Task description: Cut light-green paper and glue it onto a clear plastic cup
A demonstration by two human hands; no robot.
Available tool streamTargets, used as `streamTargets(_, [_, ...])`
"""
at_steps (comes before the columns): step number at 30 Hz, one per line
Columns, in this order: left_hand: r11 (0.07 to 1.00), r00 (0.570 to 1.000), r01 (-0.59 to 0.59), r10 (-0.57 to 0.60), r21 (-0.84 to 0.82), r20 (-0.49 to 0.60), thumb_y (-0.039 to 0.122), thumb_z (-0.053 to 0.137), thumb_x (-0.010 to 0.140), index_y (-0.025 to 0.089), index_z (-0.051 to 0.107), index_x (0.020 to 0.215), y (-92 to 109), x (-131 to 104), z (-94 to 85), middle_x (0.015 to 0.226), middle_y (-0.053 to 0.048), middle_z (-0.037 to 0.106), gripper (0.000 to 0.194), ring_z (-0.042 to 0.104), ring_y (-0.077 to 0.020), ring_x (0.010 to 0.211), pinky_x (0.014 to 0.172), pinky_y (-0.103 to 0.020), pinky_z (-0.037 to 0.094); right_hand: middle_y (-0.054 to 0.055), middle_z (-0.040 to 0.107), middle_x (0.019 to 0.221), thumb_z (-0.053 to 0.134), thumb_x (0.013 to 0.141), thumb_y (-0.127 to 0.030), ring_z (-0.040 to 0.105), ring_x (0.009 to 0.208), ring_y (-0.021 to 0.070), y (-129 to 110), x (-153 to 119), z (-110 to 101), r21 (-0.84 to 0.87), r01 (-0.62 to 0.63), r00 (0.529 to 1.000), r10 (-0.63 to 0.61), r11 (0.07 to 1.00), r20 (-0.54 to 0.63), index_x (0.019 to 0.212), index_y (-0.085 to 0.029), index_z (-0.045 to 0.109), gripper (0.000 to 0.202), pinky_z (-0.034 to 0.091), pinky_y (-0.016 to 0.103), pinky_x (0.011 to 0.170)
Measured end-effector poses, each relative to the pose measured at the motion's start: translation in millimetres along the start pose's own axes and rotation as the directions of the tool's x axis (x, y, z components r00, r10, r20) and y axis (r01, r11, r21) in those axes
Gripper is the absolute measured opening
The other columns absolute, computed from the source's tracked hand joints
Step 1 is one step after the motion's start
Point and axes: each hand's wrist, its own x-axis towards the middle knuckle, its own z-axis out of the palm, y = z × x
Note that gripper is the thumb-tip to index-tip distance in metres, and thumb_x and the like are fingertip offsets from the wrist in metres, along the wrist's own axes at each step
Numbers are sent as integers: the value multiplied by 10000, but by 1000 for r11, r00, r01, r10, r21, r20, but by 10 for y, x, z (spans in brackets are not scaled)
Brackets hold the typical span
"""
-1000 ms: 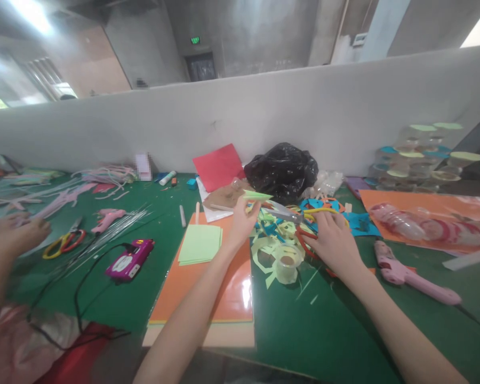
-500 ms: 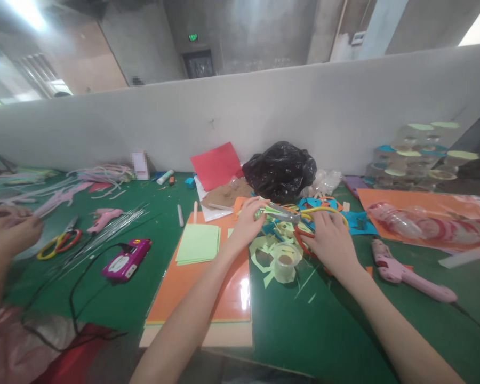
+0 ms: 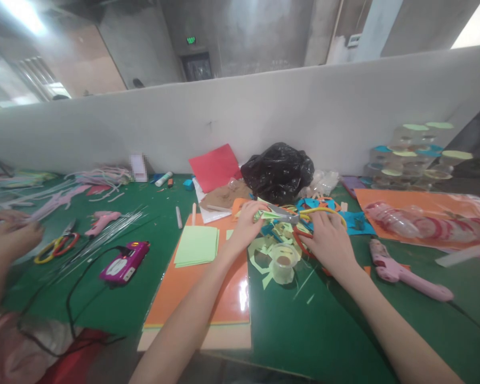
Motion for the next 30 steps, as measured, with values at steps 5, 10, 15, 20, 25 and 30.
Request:
streamTargets(5, [998, 999, 45, -46, -43, -8, 81, 575, 776, 261, 681, 904, 15, -2, -2, 1114, -37, 720, 245, 579, -238, 1158, 1094, -436, 393, 155, 614, 993, 587, 896, -365, 495, 987, 362, 4, 2, 1, 35, -4, 1000, 4, 999, 2, 1069, -160, 585, 269, 426, 445, 848])
streamTargets(10, [982, 987, 126, -139, -140, -87, 177, 626, 830, 247, 686, 906, -9, 8, 21, 1062, -51, 712, 119, 595, -237, 1098, 1025, -387, 434, 165, 619, 984, 581, 890, -355, 503, 996, 370, 8, 2, 7, 91, -27, 1000, 27, 995, 8, 1064, -150, 585, 269, 433, 459, 859])
streamTargets(15, [930, 927, 223, -296, -293, -231, 362, 615, 900, 227, 588, 850, -38, 52, -3, 869, -26, 632, 146, 598, -181, 815, 784, -292, 484, 197, 637, 1071, 607, 840, -393, 503, 1120, 410, 23, 21, 48, 369, -160, 987, 157, 916, 37, 1083, -144, 588, 348, 427, 528, 938])
streamTargets(20, [877, 865, 255, -394, -406, -309, 442, 635, 892, 230, 526, 827, -29, 82, -41, 732, 18, 538, 248, 543, -148, 680, 686, -266, 452, 176, 661, 1166, 611, 846, -524, 588, 1124, 356, -17, 49, 15, 585, -270, 963, 213, 765, 167, 1163, -168, 601, 477, 475, 490, 939])
streamTargets(25, [844, 859, 296, -440, -447, -263, 437, 686, 851, 214, 588, 847, -37, 69, 26, 748, 10, 575, 244, 570, -144, 655, 646, -266, 457, 114, 743, 1012, 625, 857, -535, 694, 886, 287, -97, 40, -46, 664, -438, 893, 207, 606, 401, 1173, -188, 655, 470, 540, 395, 767])
streamTargets(30, [840, 877, 310, -433, -445, -207, 370, 675, 864, 203, 662, 828, 13, 29, 77, 711, 7, 599, 171, 576, -148, 690, 714, -272, 483, 107, 749, 1075, 639, 804, -613, 706, 946, 297, -132, 52, -68, 686, -514, 847, 180, 516, 499, 1127, -179, 688, 543, 547, 399, 806])
